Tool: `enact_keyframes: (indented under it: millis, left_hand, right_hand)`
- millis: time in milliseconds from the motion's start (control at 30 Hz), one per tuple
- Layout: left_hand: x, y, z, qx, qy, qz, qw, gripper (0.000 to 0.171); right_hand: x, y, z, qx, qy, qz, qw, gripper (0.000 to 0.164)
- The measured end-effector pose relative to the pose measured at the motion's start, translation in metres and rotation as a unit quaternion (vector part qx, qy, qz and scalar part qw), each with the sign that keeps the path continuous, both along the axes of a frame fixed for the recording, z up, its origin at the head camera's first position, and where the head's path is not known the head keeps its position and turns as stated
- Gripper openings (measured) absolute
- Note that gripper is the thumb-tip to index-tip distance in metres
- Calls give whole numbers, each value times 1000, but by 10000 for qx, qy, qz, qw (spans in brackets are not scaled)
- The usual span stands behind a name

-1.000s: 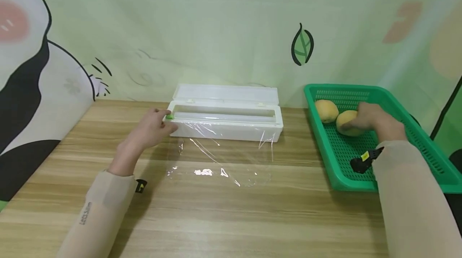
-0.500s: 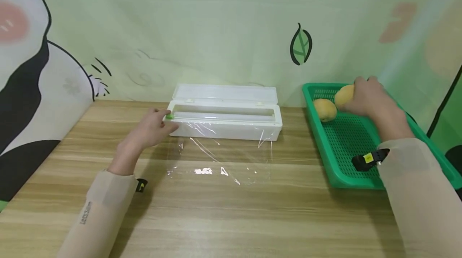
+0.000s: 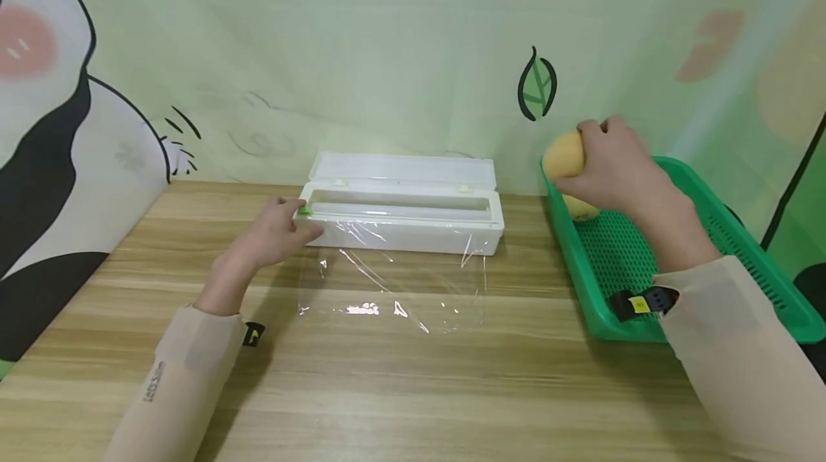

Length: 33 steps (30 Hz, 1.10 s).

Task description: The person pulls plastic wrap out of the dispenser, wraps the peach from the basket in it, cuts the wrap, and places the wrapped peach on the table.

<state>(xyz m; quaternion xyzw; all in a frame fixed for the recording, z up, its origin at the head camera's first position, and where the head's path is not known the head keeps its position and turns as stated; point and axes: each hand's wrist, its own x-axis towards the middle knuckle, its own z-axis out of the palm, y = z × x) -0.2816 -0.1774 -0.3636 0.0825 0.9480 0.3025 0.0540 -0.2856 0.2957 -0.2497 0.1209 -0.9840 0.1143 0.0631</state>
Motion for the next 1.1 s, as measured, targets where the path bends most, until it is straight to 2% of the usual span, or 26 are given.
enact_keyframes:
  millis: [200,300,667,967,1100]
  left_hand:
    - [-1,-2,0,101,-5,-11,9999,77]
    - [-2,-2,0,90,-29,-11,10000,78]
    - [-2,-3,-2,-59,-16,-34,10000,77]
    - [-2,-2,-2,-88,53,30,9999,75]
    - [-2,-1,-2,-77,271,77,9996,73]
  right_hand:
    - [15,-42,-2,-137,240,387,9989,88]
    - [23,-63,-8,-160,285,643,9974,82]
    - [35,-114,-47,-82,185,1626,9865,71]
    - [36,-143,-78,-226,-8,1930,9809,72]
    - [41,-155,-91,-309,20,2146,9762,72]
